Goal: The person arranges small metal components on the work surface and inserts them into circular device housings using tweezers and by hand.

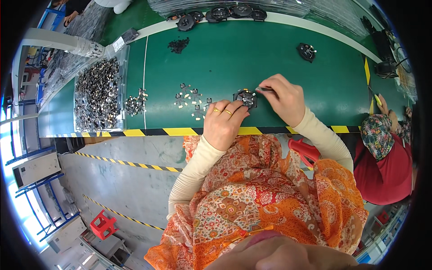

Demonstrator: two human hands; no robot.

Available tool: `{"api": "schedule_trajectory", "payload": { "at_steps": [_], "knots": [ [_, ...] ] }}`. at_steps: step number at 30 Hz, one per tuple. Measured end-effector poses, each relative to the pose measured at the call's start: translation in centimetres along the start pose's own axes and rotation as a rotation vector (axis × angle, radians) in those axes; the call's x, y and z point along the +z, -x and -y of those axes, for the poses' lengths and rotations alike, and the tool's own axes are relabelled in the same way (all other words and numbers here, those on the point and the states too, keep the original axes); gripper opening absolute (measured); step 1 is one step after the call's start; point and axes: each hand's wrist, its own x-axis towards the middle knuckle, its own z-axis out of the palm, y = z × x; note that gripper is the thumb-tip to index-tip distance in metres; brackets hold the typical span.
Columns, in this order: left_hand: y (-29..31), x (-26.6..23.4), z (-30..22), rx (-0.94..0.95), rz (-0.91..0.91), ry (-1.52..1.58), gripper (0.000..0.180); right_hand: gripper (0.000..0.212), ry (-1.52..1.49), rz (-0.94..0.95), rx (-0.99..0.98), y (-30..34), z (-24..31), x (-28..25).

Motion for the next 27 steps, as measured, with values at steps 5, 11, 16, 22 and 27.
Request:
{"api": "schedule_trajectory", "payload": {
  "at_steps": [5,11,16,22,27],
  "knots": [
    [0.0,-0.1,0.0,-0.003,-0.008,0.010,0.021,0.012,0.036,0.124,0.017,0.7,0.0,1.1],
    [0.2,0.1,0.0,-0.002,-0.019,0.009,0.022,0.013,-0.019,0.053,-0.090,0.7,0.3,0.4],
    [0.2,0.1,0.0,-0.001,-0.024,-0.004,0.023,0.019,0.133,-0.082,-0.199,0.0,-0.6,-1.4],
    [0.1,0.1,0.0,0.004,-0.028,0.019,0.025,0.023,0.308,0.100,-0.376,2.2,-2.7,-3.1],
    [-0.7,0.1,-1.4,0.010,-0.083,0.011,0.030,0.014,0.110,0.030,-0.265,1.4,-1.4,-7.0]
  ]
}}
